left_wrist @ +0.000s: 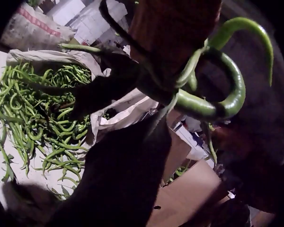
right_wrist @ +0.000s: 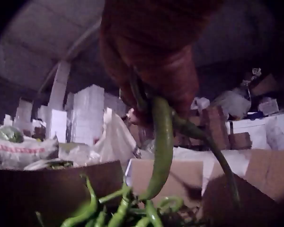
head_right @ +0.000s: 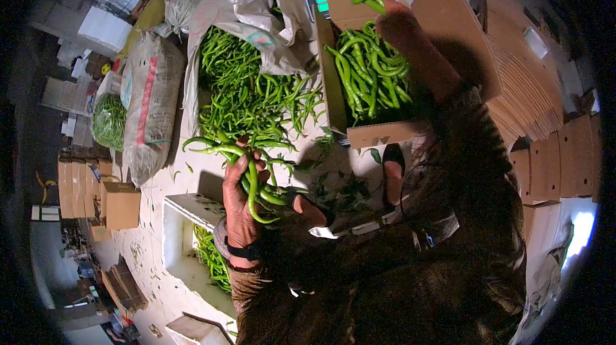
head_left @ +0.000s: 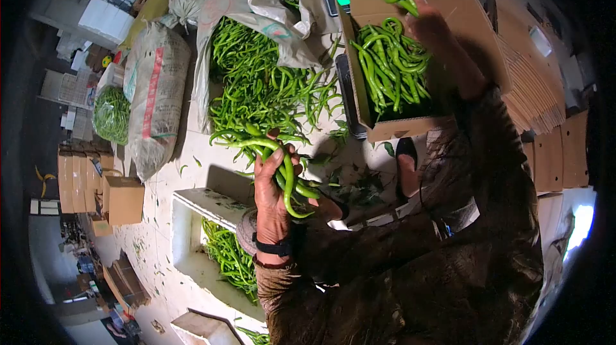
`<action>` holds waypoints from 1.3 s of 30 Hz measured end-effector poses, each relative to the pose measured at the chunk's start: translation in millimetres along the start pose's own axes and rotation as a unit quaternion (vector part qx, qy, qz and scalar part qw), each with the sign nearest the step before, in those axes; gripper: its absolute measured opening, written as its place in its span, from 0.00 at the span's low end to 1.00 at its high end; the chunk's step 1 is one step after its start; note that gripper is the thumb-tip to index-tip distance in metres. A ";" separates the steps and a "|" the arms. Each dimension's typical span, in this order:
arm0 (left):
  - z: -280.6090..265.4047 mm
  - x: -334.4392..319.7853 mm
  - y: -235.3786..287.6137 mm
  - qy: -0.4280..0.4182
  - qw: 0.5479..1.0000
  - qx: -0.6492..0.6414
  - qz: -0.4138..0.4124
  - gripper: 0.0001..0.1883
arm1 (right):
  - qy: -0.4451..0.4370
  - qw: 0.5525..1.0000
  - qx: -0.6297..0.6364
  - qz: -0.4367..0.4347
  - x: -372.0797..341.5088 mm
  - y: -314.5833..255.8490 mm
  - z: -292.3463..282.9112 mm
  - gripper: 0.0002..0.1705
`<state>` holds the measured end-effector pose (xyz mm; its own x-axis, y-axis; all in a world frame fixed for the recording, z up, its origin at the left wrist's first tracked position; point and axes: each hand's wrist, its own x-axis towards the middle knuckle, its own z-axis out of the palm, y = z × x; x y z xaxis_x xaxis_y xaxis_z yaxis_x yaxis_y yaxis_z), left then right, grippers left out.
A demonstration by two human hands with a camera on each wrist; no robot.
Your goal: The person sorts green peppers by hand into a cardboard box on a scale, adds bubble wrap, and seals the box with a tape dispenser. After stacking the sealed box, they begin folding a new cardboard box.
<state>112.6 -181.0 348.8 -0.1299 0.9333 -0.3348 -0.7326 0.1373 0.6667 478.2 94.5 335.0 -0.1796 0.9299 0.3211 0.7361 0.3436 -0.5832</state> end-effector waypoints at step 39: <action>-4.2 3.5 0.3 -0.042 0.998 0.000 0.042 0.20 | -0.389 0.728 0.551 0.124 -123.9 -247.0 99.2 0.16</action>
<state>109.1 -179.1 345.1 -0.1337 0.9660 -0.2215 -0.7213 0.0584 0.6901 253.9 -92.5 365.2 -0.7612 0.6270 -0.1655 -0.0847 -0.3492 -0.9332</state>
